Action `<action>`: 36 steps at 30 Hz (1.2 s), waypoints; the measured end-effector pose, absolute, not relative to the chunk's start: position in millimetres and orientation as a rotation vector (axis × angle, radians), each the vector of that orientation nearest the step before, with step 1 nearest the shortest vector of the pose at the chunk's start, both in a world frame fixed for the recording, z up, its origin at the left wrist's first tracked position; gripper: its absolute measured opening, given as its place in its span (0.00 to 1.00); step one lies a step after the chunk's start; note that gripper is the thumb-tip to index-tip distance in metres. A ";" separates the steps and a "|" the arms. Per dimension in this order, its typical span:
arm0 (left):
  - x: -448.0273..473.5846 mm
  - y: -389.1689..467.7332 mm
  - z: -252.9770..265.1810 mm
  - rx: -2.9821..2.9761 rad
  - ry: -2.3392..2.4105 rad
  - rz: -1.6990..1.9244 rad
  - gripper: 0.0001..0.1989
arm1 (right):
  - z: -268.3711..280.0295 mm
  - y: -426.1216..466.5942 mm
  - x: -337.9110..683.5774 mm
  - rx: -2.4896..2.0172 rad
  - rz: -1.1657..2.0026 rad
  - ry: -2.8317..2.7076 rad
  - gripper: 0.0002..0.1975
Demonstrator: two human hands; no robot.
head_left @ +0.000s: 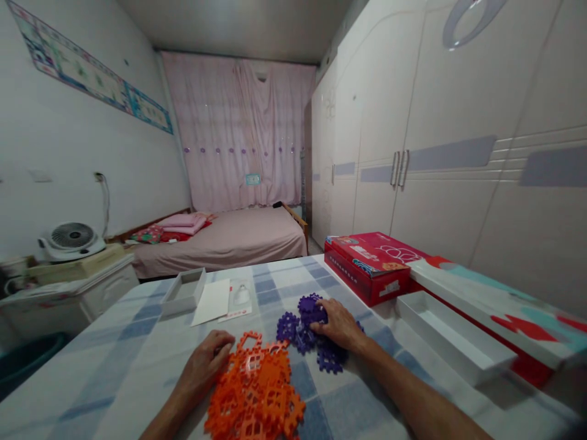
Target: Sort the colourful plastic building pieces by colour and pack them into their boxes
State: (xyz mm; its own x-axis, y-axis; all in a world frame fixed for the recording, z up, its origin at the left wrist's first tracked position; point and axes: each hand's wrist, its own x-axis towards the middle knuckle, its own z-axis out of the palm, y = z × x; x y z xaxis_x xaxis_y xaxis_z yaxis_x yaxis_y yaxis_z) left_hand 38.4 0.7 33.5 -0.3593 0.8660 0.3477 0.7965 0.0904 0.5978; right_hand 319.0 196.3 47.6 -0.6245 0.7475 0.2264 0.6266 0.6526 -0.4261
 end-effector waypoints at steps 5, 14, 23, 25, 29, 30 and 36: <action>35.0 -0.1 31.5 1.734 2.266 1.095 0.15 | 46.7 192.2 314.9 -0.994 0.385 -2.496 0.16; 26.8 0.4 28.9 1.725 2.310 0.996 0.19 | 41.0 206.2 318.7 -0.864 0.511 -2.285 0.09; 17.9 -0.2 27.9 1.735 2.340 0.878 0.21 | 82.8 222.1 362.7 -0.994 0.681 -1.882 0.10; 15.3 1.3 27.1 1.706 2.358 0.843 0.22 | 100.7 226.9 395.1 -1.030 0.557 -1.863 0.11; 16.5 3.6 29.0 1.637 2.391 0.815 0.25 | 120.9 238.5 467.7 -1.376 0.240 -1.833 0.13; 17.7 3.6 30.1 1.626 2.391 0.815 0.25 | 121.0 241.2 482.8 -1.516 0.173 -1.839 0.13; 24.2 1.7 35.8 1.562 2.399 0.790 0.27 | 99.6 241.0 528.7 -1.881 0.117 -1.897 0.15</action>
State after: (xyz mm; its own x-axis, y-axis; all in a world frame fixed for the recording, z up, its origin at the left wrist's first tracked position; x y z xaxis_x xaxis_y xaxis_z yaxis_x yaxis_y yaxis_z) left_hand 24.2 1.7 35.8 -0.4357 0.8892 0.1395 0.7982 0.3101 0.5165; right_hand 528.7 241.0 99.6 0.0437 0.9641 0.2618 0.9247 0.0602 -0.3759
